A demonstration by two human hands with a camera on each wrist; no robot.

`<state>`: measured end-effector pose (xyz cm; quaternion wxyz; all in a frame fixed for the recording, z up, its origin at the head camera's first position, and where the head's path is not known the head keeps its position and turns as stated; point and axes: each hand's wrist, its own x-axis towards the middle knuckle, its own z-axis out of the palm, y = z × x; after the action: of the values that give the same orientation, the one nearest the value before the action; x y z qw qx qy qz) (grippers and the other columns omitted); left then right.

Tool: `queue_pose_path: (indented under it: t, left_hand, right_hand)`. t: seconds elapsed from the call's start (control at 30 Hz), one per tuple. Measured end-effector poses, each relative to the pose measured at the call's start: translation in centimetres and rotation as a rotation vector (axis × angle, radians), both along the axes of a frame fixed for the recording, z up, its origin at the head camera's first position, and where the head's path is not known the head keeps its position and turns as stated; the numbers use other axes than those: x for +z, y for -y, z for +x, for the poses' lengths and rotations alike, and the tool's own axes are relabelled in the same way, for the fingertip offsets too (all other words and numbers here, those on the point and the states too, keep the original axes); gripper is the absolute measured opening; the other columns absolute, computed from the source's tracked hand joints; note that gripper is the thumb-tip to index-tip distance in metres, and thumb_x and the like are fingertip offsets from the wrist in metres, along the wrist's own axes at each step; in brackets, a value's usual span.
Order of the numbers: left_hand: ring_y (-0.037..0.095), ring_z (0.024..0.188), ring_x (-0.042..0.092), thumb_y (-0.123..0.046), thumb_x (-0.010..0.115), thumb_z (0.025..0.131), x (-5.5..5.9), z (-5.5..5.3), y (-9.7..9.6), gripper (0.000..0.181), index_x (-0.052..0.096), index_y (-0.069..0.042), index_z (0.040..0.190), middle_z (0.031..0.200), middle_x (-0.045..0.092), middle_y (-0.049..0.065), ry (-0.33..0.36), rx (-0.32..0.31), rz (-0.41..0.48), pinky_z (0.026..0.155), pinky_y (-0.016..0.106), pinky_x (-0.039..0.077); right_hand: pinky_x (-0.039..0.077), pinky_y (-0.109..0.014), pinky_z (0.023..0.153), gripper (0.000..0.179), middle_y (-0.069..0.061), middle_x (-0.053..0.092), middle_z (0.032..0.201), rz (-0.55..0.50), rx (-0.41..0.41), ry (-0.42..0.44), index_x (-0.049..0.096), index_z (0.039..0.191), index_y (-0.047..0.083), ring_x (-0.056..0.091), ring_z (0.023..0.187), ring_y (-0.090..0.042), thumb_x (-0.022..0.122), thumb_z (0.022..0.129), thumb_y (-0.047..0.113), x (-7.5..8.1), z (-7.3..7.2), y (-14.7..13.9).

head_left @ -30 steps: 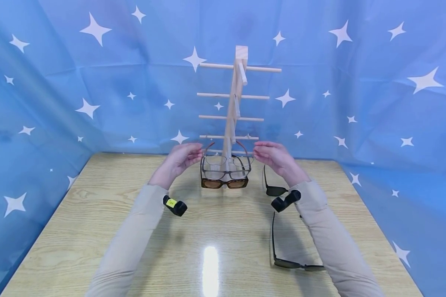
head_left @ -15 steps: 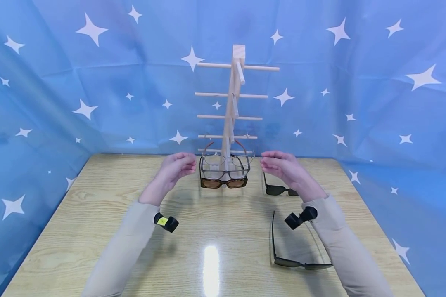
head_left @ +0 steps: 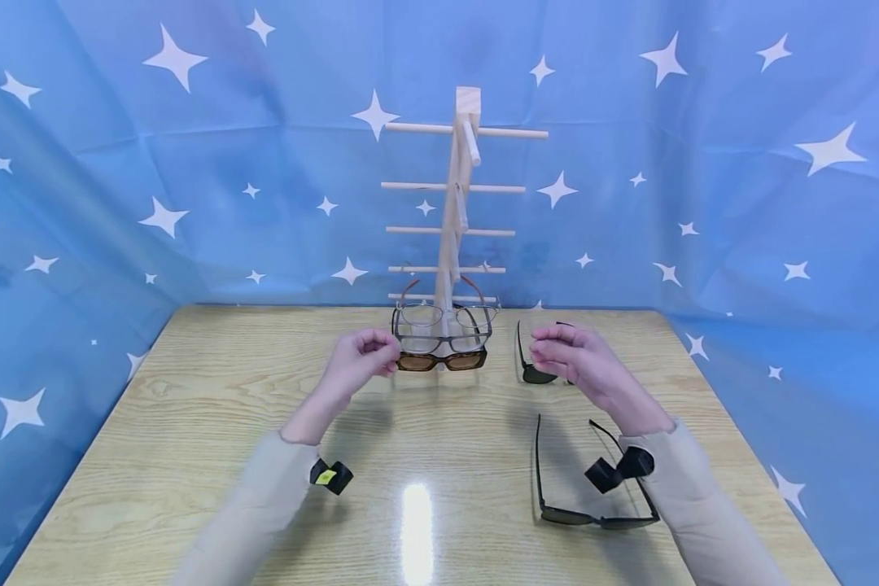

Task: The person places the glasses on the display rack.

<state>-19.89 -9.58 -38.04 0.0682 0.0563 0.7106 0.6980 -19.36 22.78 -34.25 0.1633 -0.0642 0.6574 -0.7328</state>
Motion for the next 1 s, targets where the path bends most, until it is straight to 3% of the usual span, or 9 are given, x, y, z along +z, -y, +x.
queue_pose_path:
  t: [0.27, 0.43, 0.63, 1.0]
  left_hand:
    - [0.014, 0.063, 0.06, 0.0, 0.063, 0.086, -1.2, 1.3, -2.5, 0.009, 0.061, 0.007, 0.091, 0.081, 0.063, 0.016, -0.139, -0.09, -0.112, 0.062, 0.027, 0.056]
    - [0.013, 0.063, 0.058, 0.003, 0.062, 0.084, -2.0, 2.3, -3.9, 0.005, 0.062, 0.007, 0.089, 0.076, 0.063, 0.014, -0.235, -0.149, -0.146, 0.059, 0.028, 0.055]
    - [0.011, 0.067, 0.058, 0.004, 0.063, 0.082, -2.8, 3.1, -5.9, 0.004, 0.064, 0.005, 0.086, 0.076, 0.064, 0.012, -0.346, -0.213, -0.178, 0.059, 0.021, 0.052]
    - [0.01, 0.068, 0.057, 0.007, 0.061, 0.079, -4.7, 4.4, -9.6, 0.006, 0.064, 0.004, 0.083, 0.076, 0.064, 0.011, -0.466, -0.312, -0.204, 0.062, 0.02, 0.053]
  right_hand:
    - [0.052, -0.023, 0.082, 0.014, -0.003, 0.061, 0.094, 0.012, -0.015, -0.035, 0.058, 0.102, 0.007, 0.063, 0.086, -0.012, 0.053, 0.093, -0.002, -0.9, 1.9, -1.7]
    - [0.052, -0.023, 0.083, 0.014, -0.002, 0.062, 0.095, 0.002, -0.029, -0.044, 0.057, 0.105, 0.005, 0.063, 0.088, -0.012, 0.054, 0.093, -0.001, -1.5, 3.0, -2.8]
    - [0.053, -0.023, 0.082, 0.015, -0.001, 0.065, 0.096, 0.004, -0.051, -0.065, 0.058, 0.105, 0.005, 0.064, 0.088, -0.011, 0.053, 0.093, -0.002, -2.5, 4.1, -4.2]
    - [0.054, -0.024, 0.08, 0.02, 0.0, 0.065, 0.096, 0.016, -0.08, -0.076, 0.061, 0.105, 0.01, 0.064, 0.087, -0.011, 0.051, 0.094, -0.003, -4.4, 6.2, -6.9]
